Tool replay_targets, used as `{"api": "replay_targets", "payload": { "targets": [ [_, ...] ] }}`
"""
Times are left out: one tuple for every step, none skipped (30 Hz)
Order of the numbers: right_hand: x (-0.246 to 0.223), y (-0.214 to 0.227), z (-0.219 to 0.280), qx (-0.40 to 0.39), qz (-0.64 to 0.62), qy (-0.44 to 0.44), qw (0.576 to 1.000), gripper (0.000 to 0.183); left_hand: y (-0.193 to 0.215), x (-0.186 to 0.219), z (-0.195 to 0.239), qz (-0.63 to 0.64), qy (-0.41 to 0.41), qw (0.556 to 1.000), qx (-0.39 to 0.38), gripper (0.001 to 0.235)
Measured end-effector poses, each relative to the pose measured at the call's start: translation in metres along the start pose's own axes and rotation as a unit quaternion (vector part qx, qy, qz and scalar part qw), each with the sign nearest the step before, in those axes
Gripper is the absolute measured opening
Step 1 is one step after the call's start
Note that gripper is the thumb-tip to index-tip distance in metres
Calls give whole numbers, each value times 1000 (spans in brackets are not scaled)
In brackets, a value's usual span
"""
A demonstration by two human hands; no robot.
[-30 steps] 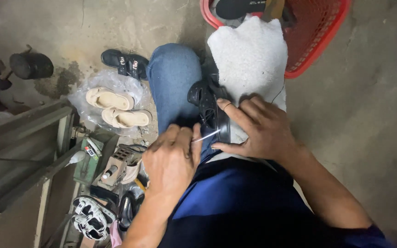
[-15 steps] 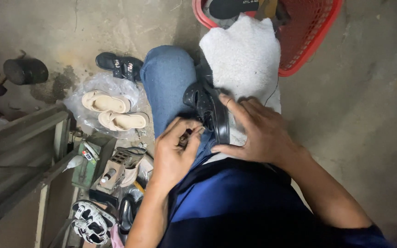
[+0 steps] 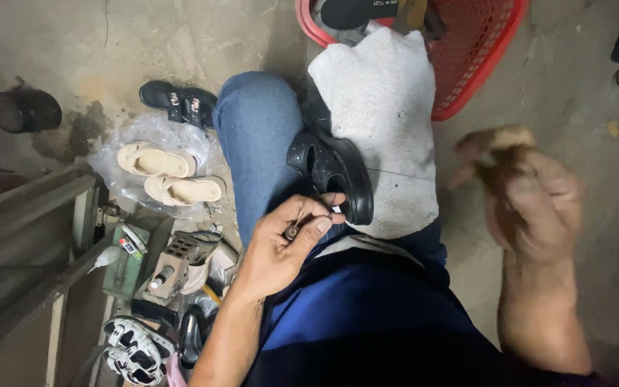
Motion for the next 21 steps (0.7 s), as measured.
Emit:
{"api": "replay_targets", "payload": {
  "targets": [
    [9, 6, 1, 1, -1, -1, 1000, 17, -2, 1, -1, 0, 1, 1000, -1, 12],
    [22, 5, 2, -96, -82, -59, 990, 27, -3, 4, -2, -14, -2, 1000, 2, 9],
    [33, 3, 5, -189, -163, -119, 961, 41, -5, 6, -2, -28, -6, 1000, 4, 7],
    [24, -13, 2, -188, -163, -118, 961, 41, -6, 6, -4, -28, -6, 1000, 3, 7],
    [18, -24, -3, -115, 35, -138, 983, 16, -8, 7, -6, -40, -4, 999, 3, 8],
    [9, -34, -6, -36, 231, -154, 960, 48, -10, 6, -7, -50, -2, 999, 3, 9],
    [12, -41, -11, -34, 232, -153, 960, 48, -13, 4, -8, -50, -3, 999, 0, 9],
    [15, -50, -16, -88, 357, -156, 917, 63, -16, 1, -10, -44, 3, 999, -1, 6],
    [19, -57, -21, -140, 473, -157, 855, 90, -19, -2, -11, -38, 10, 999, -3, 4],
    [25, -57, -18, -136, 475, -159, 855, 90, -21, 2, -14, -38, 9, 999, -7, 4],
    [28, -56, -18, -101, 458, -111, 876, 80, -23, 7, -18, -80, -25, 996, 8, 5],
    [30, -55, -16, -65, 438, -64, 894, 71, -25, 13, -21, -122, -59, 991, 22, 5],
    [35, -51, -13, -61, 439, -66, 894, 71, -26, 13, -24, -121, -57, 991, 18, 5],
    [39, -48, -10, -45, 439, -53, 896, 67, -26, 13, -25, -129, -59, 990, 17, 5],
    [43, -44, -7, -28, 438, -39, 898, 64, -27, 13, -26, -137, -60, 989, 17, 5],
    [50, -40, -5, -25, 439, -40, 898, 64, -27, 13, -28, -138, -60, 988, 14, 5],
    [56, -36, -2, -23, 435, -33, 899, 61, -27, 13, -30, -147, -63, 987, 14, 5],
    [61, -31, 0, -22, 433, -27, 901, 60, -28, 12, -31, -155, -65, 986, 16, 5],
    [61, -32, 0, -20, 433, -28, 901, 60, -28, 11, -32, -156, -66, 986, 13, 5],
    [61, -32, 1, -24, 434, -33, 900, 55, -28, 9, -33, -160, -64, 985, 16, 5],
    [60, -33, 1, -28, 434, -39, 900, 50, -28, 8, -34, -165, -62, 984, 18, 6]
  ]
}}
Point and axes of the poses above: each hand's wrist, its own z-axis away from the middle knuckle, its own y-axis out of the back of the hand, x = y × z, the point moved 3 cm from there along -z, towards the middle knuckle, and after that the axes turned 1 degree about z, right-handed, at the moved point
